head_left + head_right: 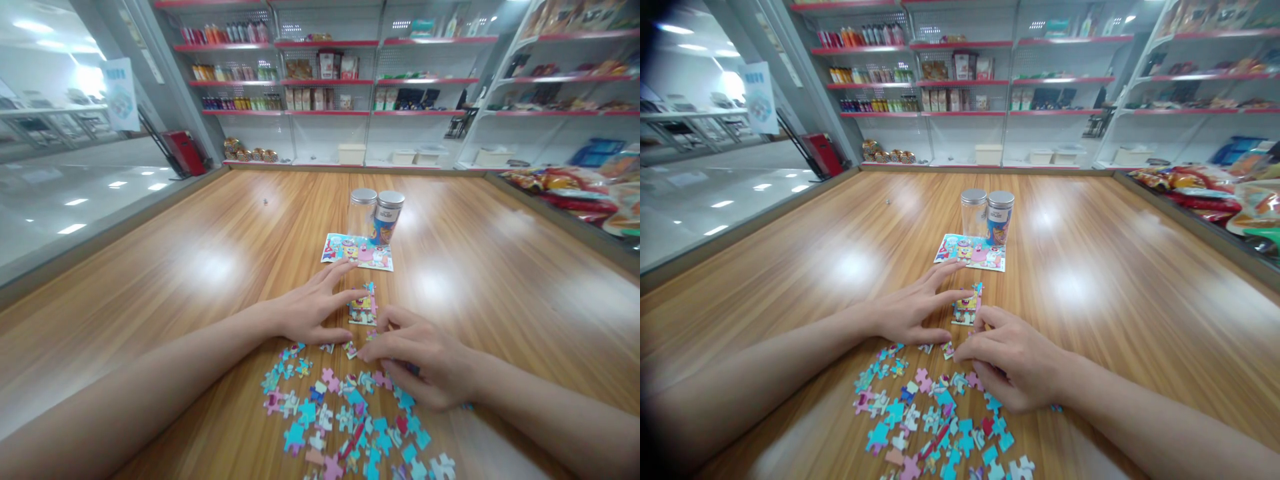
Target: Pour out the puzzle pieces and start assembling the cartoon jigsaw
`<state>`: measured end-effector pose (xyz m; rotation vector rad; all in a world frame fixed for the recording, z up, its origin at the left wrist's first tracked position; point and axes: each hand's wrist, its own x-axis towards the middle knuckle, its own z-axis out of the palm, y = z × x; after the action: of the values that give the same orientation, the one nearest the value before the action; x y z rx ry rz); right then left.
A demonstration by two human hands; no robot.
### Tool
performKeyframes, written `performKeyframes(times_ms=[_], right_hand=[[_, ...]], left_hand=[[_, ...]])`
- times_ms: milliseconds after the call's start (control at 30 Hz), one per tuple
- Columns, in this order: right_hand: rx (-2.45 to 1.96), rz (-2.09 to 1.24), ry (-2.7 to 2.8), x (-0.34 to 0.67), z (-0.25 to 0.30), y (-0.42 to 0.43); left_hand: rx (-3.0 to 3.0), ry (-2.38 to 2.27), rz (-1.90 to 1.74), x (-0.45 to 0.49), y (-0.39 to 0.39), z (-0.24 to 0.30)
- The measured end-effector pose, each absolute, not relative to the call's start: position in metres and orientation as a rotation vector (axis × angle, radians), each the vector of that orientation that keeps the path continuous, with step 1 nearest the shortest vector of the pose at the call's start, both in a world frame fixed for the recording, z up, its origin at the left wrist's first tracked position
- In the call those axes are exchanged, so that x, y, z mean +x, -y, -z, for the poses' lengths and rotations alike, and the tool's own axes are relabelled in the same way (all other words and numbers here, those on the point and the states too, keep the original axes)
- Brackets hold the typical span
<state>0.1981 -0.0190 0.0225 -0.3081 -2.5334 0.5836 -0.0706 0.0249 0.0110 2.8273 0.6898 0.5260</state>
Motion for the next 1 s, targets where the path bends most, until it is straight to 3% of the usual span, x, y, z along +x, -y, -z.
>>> performKeyframes(times_ms=[1000], right_hand=[[-0.331,-0.653,2.545,0.1951,-0.0258,0.0182]], left_hand=[[2.822,-0.665,-0.486,-0.0700,-0.0255,-0.0110]])
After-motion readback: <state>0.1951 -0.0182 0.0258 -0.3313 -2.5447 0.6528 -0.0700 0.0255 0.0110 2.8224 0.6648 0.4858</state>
